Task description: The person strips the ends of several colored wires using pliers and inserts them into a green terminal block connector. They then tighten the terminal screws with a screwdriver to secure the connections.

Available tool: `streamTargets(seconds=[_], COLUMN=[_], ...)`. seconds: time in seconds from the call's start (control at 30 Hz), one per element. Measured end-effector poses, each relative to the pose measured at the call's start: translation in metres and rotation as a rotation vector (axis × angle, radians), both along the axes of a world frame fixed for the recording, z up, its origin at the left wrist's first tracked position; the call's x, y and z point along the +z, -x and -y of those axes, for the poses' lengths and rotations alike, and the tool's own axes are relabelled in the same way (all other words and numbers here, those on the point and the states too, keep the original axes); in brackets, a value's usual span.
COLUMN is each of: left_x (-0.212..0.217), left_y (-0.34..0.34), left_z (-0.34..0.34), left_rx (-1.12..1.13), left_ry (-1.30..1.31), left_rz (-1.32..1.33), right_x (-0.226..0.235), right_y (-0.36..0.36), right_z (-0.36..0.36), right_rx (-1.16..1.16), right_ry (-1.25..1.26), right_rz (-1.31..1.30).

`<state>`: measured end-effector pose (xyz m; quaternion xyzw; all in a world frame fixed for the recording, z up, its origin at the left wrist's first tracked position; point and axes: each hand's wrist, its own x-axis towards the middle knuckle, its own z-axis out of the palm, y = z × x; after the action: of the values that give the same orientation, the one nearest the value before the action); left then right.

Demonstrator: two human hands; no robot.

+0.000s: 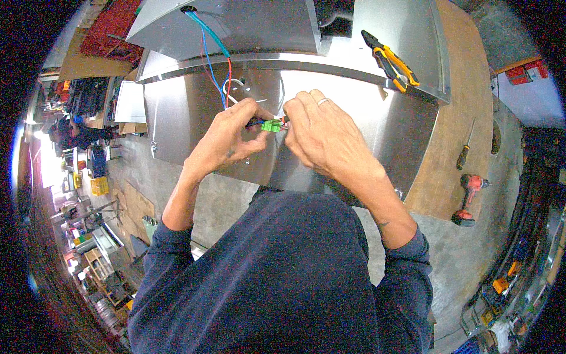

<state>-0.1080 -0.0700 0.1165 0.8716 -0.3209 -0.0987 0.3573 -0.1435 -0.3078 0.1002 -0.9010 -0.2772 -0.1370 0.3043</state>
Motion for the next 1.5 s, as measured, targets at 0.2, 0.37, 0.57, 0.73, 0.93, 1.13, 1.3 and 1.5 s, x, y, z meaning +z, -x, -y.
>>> streamTargets(seconds=[0.2,0.37,0.57,0.73,0.93,1.13,1.3,1.5], left_x=[0.011,0.009,0.014,0.009,0.008,0.004,0.001,0.01], left_y=[-0.002,0.0,-0.001,-0.003,-0.001,-0.002,-0.002,-0.002], left_z=[0.0,0.0,0.003,0.006,0.006,0.006,0.005,0.006], left_rx=[0.057,0.019,-0.024,-0.022,0.004,-0.023,-0.036,-0.015], left_ry=[0.038,-0.001,-0.013,-0.044,0.012,-0.007,0.027,0.03], left_rz=[-0.016,0.013,-0.017,-0.006,0.023,0.044,0.053,0.054], right_x=[-0.01,-0.001,0.001,0.011,0.0,0.008,0.005,0.002], right_y=[0.001,0.002,0.002,0.001,0.002,0.0,-0.001,0.004], right_z=[0.001,-0.001,0.002,-0.001,0.004,0.0,0.006,0.004], right_rx=[-0.02,0.013,0.014,-0.016,0.004,-0.019,0.064,-0.041], right_ry=[0.117,0.052,0.102,-0.033,0.087,0.067,0.113,0.211], right_rz=[0.001,0.063,0.049,0.028,-0.006,0.047,0.034,-0.113])
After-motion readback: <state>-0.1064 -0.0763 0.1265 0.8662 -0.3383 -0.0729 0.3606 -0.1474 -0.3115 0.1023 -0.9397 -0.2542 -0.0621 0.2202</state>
